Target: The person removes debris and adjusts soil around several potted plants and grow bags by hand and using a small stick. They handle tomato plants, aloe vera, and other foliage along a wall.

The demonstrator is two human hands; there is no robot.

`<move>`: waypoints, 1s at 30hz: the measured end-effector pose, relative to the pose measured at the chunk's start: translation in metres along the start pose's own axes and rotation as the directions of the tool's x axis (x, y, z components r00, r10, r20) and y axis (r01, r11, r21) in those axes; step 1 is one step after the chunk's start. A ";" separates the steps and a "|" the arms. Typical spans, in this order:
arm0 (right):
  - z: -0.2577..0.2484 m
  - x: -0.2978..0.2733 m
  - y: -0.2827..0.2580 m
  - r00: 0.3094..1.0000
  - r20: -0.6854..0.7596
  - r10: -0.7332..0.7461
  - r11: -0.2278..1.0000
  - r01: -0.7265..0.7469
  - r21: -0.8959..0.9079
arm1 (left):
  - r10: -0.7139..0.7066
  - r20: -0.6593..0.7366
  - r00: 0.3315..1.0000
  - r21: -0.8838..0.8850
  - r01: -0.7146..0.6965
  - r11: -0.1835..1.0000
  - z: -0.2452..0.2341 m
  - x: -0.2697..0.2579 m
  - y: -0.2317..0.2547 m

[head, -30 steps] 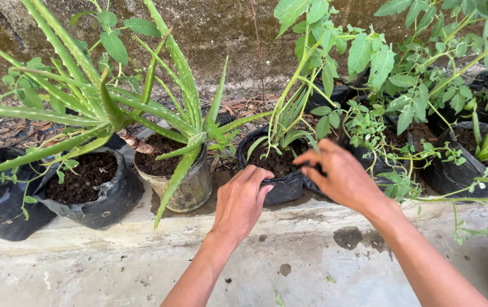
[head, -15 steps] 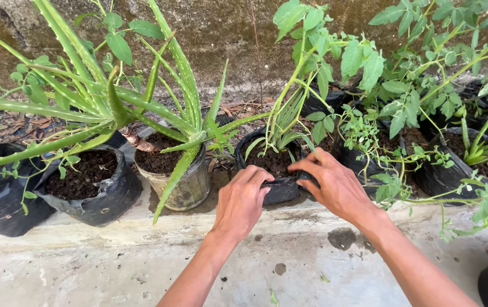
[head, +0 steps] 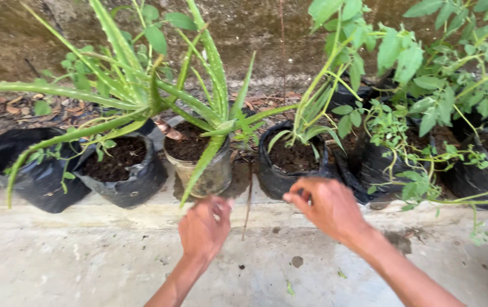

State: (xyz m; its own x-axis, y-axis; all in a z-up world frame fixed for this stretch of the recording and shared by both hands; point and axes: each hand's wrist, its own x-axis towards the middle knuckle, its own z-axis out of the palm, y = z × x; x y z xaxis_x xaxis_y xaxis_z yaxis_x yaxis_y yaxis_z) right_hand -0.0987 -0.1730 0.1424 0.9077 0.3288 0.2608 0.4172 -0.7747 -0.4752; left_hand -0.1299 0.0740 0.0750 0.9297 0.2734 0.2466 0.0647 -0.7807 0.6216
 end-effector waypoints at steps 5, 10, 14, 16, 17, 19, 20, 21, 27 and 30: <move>0.044 -0.001 -0.010 0.955 0.227 0.193 0.980 -0.177 -0.091 | -0.367 0.431 0.824 0.279 0.265 0.923 0.049 -0.004 -0.017; 0.072 -0.003 -0.004 0.995 0.029 -0.099 0.994 0.100 -0.038 | -0.372 0.444 0.815 0.002 0.415 0.910 0.089 -0.006 -0.028; 0.070 -0.003 -0.003 0.972 0.161 0.170 0.975 -0.190 0.119 | -0.346 0.511 0.787 -0.162 0.483 0.860 0.070 -0.026 -0.013; 0.068 -0.002 -0.007 0.894 0.289 0.343 0.888 -0.409 0.210 | -0.286 0.515 0.808 -0.290 0.479 0.829 0.062 -0.038 -0.005; 0.068 -0.003 -0.008 0.861 0.335 0.383 0.847 -0.472 0.245 | -0.245 0.510 0.825 -0.367 0.466 0.805 0.061 -0.053 0.000; 0.067 0.000 -0.005 0.825 0.391 0.409 0.753 -0.547 0.366 | -0.215 0.541 0.813 -0.451 0.496 0.742 0.063 -0.067 0.014; 0.072 -0.001 -0.005 0.820 0.407 0.402 0.689 -0.564 0.455 | -0.228 0.589 0.775 -0.445 0.547 0.709 0.063 -0.080 0.020; 0.076 -0.001 -0.003 0.816 0.423 0.394 0.616 -0.576 0.537 | -0.238 0.636 0.734 -0.435 0.595 0.675 0.064 -0.090 0.027; 0.045 -0.018 0.004 0.957 0.059 0.286 0.922 -0.291 0.255 | 0.333 0.609 0.720 -0.390 -0.093 0.916 0.052 -0.112 0.051; -0.015 -0.024 0.012 0.943 -0.067 0.325 0.945 -0.326 -0.005 | 0.095 0.864 0.494 -0.170 0.107 0.980 0.024 -0.100 0.067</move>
State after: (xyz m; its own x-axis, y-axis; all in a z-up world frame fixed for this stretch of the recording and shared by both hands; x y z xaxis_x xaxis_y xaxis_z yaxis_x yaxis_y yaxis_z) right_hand -0.1162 -0.1989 0.1431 0.9887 0.0227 0.1479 0.0986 -0.8425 -0.5296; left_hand -0.2098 -0.0190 0.0740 0.7789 -0.4250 -0.4612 0.1017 -0.6400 0.7616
